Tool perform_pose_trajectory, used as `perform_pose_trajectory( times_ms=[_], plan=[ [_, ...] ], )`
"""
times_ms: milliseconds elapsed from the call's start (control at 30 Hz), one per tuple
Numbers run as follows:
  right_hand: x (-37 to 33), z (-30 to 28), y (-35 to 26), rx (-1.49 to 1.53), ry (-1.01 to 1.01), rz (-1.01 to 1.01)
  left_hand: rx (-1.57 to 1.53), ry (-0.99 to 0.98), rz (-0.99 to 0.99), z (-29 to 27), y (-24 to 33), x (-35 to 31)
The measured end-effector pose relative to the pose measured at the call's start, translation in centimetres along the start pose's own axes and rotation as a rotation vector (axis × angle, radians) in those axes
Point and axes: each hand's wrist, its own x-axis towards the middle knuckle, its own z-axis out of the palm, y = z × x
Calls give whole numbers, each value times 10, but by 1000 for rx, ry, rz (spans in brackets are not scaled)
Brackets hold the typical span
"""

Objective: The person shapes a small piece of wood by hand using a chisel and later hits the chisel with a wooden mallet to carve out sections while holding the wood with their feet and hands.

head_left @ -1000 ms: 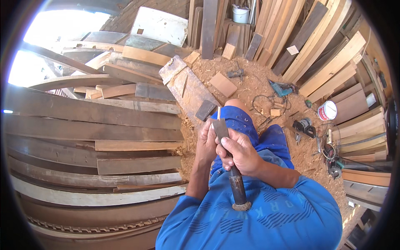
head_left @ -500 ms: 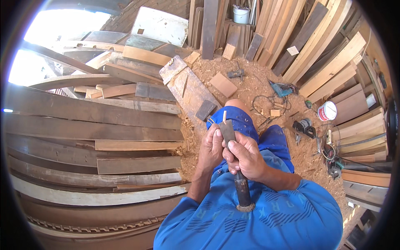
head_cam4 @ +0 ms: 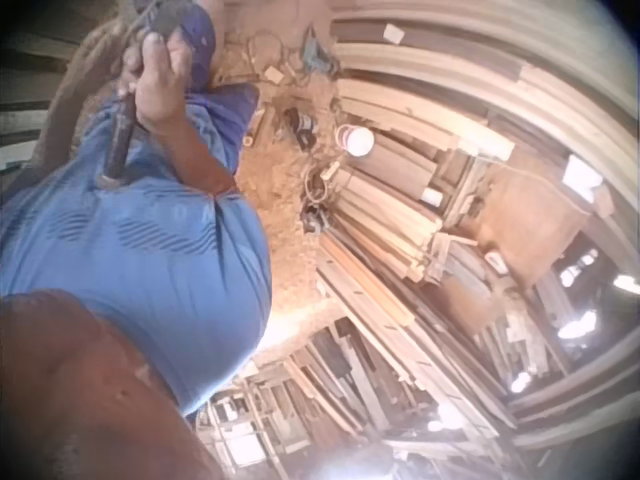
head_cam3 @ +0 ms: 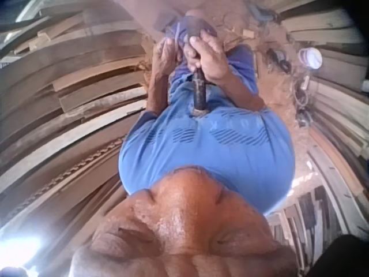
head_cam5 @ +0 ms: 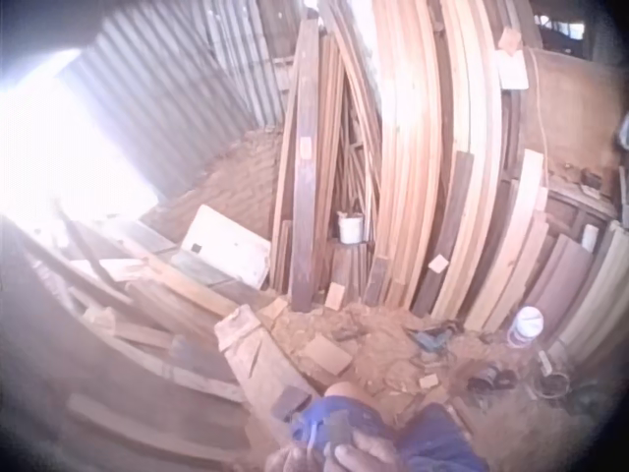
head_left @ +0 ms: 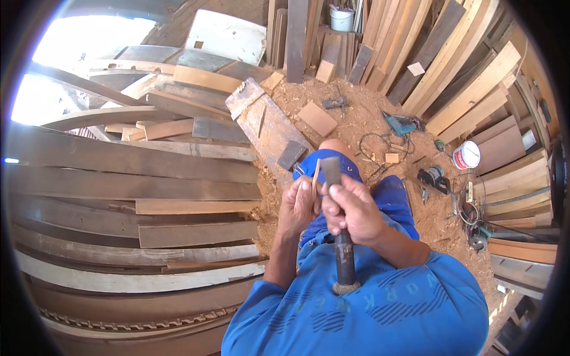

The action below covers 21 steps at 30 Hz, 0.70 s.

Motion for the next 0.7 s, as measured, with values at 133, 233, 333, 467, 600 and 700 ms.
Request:
perform_pose_trajectory(
  times_ms=[133,233,333,467,600,700],
  plan=[
    [4,8,3,-36,-91,64,123,-6,103,4,16,15],
    [-3,7,2,-64,-60,36,178,-81,74,-7,9,9],
    [-19,3,-15,-100,0,-130,75,-243,-23,-10,1,-11],
    [-27,-7,-36,-180,79,-330,121,-90,-92,-30,-32,-48],
    [23,-36,-26,-465,158,-302,69,-55,47,-15,-17,-21],
    [35,-37,-21,-615,68,-324,204,-89,125,-5,-10,-6]
  ],
)
